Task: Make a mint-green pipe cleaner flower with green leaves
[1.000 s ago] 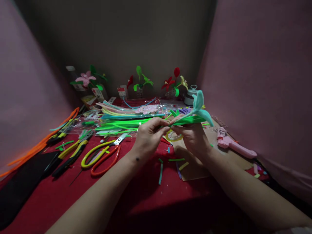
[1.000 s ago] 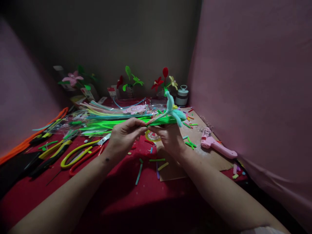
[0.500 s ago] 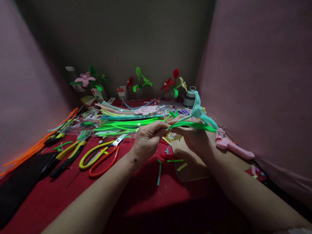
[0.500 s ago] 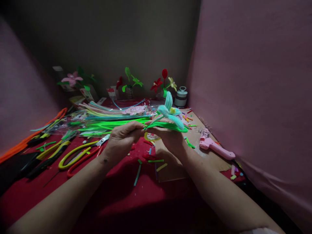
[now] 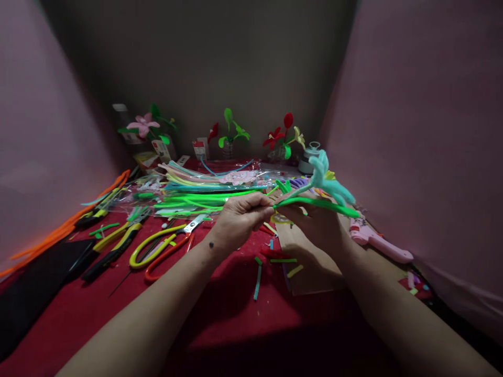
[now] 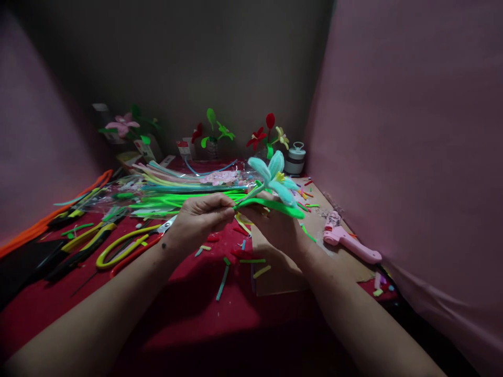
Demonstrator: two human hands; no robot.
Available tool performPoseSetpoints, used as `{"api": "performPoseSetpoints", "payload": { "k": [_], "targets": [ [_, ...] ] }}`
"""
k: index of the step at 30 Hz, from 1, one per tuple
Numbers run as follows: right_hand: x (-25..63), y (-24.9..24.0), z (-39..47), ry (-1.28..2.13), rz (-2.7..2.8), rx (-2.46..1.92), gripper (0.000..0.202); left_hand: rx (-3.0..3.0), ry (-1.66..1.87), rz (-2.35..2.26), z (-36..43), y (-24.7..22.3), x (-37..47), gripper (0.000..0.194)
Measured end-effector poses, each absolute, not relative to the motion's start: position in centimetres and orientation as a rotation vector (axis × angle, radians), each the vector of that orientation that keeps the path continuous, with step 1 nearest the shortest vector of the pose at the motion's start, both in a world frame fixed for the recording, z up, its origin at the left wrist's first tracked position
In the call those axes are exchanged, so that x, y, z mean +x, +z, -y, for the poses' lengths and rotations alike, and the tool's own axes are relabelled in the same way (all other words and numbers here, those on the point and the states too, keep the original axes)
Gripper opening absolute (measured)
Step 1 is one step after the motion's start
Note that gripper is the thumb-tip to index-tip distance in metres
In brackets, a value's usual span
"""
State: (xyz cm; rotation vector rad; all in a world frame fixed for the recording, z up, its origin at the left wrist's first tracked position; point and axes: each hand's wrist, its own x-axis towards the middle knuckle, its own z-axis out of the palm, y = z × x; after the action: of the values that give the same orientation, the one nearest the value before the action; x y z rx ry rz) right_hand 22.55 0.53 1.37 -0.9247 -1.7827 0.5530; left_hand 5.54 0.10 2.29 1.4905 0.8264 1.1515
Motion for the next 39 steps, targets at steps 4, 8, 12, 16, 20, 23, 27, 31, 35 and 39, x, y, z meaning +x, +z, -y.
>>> {"api": "performPoseSetpoints", "payload": {
  "k": [4, 8, 12, 16, 20, 23, 27, 31, 35, 39],
  "targets": [
    [22.1, 1.1, -0.7, 1.001, 1.655, -0.84, 0.016, 1.558, 1.163, -0.871, -0.6, 2.0, 5.5, 0.008],
    [21.3, 1.5, -0.5, 1.469, 1.455, -0.725, 0.027, 1.565, 1.174, -0.898, -0.6, 2.0, 5.6, 0.01],
    [21.0, 1.0, -0.8, 1.677, 1.282, -0.707, 0.027, 1.661, 1.249, -1.023, -0.5, 1.9, 5.5, 0.012],
    [21.4, 0.3, -1.3, 1.707, 1.167, -0.753, 0.024, 1.74, 1.28, -1.066, -0.7, 1.8, 5.3, 0.013],
    [21.4, 0.4, -1.3, 1.668, 1.16, -0.807, 0.023, 1.813, 1.301, -1.111, -0.9, 1.8, 5.2, 0.012],
    [21.0, 0.5, -1.2, 1.694, 1.109, -0.791, 0.02, 1.851, 1.309, -1.109, -0.9, 1.8, 5.1, 0.012],
    [20.6, 0.3, -1.2, 1.623, 1.085, -0.758, 0.011, 1.84, 1.326, -1.084, -0.8, 1.8, 5.1, 0.011],
    [20.6, 0.4, -1.0, 1.447, 1.195, -0.74, 0.009, 1.783, 1.301, -1.068, -0.6, 2.0, 5.2, 0.011],
    [20.8, 0.5, -1.0, 1.287, 1.288, -0.818, 0.009, 1.62, 1.223, -0.996, -0.5, 2.3, 5.2, 0.013],
    [20.9, 0.4, -1.2, 1.152, 1.317, -0.907, 0.012, 1.428, 1.128, -0.893, -0.6, 2.2, 5.3, 0.014]
  ]
}}
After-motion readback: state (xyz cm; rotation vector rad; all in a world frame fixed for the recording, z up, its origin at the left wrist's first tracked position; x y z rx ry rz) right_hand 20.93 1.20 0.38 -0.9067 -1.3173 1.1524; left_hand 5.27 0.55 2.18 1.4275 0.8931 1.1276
